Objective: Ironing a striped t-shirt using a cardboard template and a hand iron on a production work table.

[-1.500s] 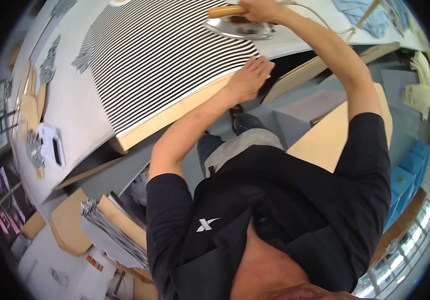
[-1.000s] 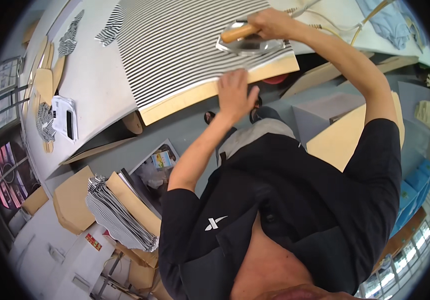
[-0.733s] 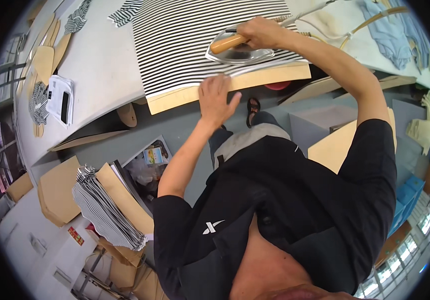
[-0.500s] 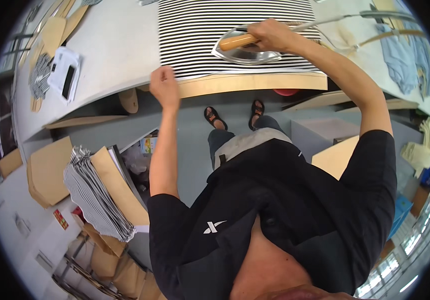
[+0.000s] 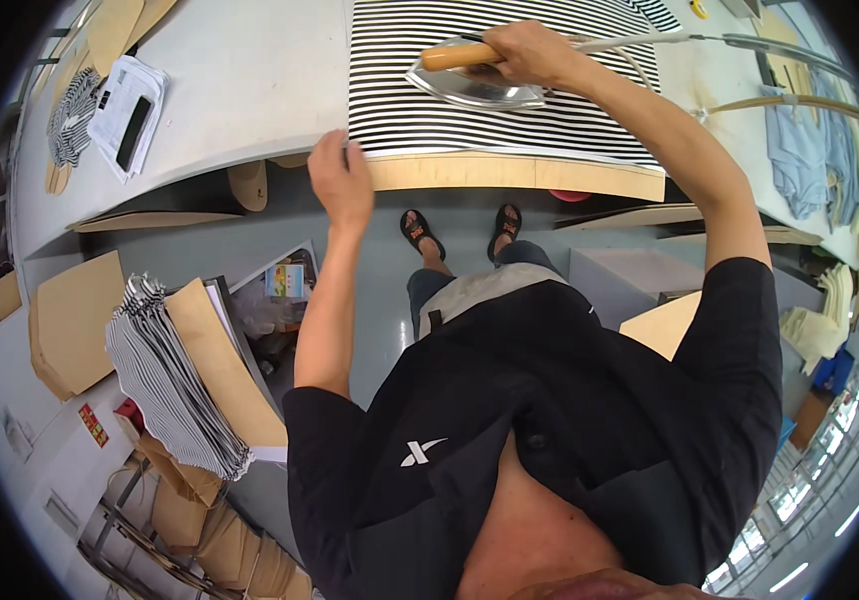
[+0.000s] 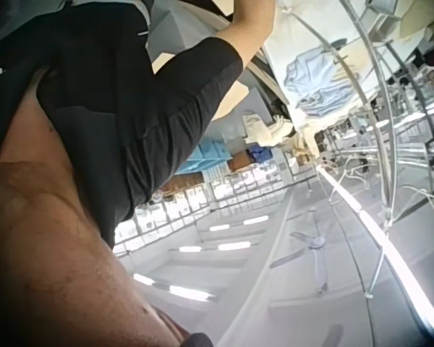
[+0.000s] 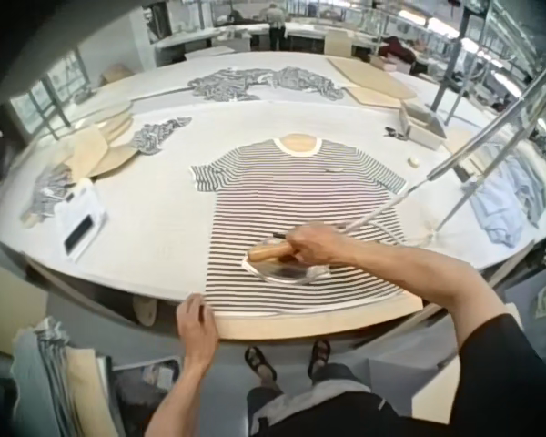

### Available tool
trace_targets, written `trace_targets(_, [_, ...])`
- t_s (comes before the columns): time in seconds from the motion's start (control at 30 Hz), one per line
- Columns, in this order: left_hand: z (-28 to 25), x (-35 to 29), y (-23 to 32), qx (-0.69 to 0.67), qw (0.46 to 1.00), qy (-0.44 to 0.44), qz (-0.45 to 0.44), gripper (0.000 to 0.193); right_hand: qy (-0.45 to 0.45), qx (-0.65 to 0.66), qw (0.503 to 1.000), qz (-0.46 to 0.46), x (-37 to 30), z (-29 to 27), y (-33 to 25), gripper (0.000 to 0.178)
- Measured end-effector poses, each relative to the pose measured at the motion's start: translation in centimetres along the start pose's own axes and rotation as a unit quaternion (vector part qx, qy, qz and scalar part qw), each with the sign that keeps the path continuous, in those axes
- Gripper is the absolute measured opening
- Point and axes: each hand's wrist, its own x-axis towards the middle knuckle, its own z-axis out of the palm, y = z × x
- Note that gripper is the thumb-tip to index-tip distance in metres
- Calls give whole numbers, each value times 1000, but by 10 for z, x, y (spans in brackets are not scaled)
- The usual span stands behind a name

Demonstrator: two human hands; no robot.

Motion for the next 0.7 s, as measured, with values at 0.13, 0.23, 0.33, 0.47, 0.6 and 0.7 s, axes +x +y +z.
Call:
trace_targets(0.13, [13,-34,38,99,975,-61,188,29,-52,2,998,-25,45,-2,-37,37])
trace_targets(0.23, [8,-33,39,84,976,-62,190,28,-84,-5,992,-91,68,6,-69,36])
trace_targets(0.33, [2,-46,33,54,981,-54,180,23,-105,22,985,-132,75,3,-103,31])
trace_targets(0.47, [-18,-55,26,-20,994,-39,101,10,-122,57,979,-152,42,5,-95,26])
trace_targets(0.6, [-15,-68,50,-51,993,-54,91,3,-97,45,985,-132,-17,6,-56,26])
trace_targets(0.7, [29,-80,86,-119,980,-111,116,5,-88,26,990,-109,-56,-13,-23,32])
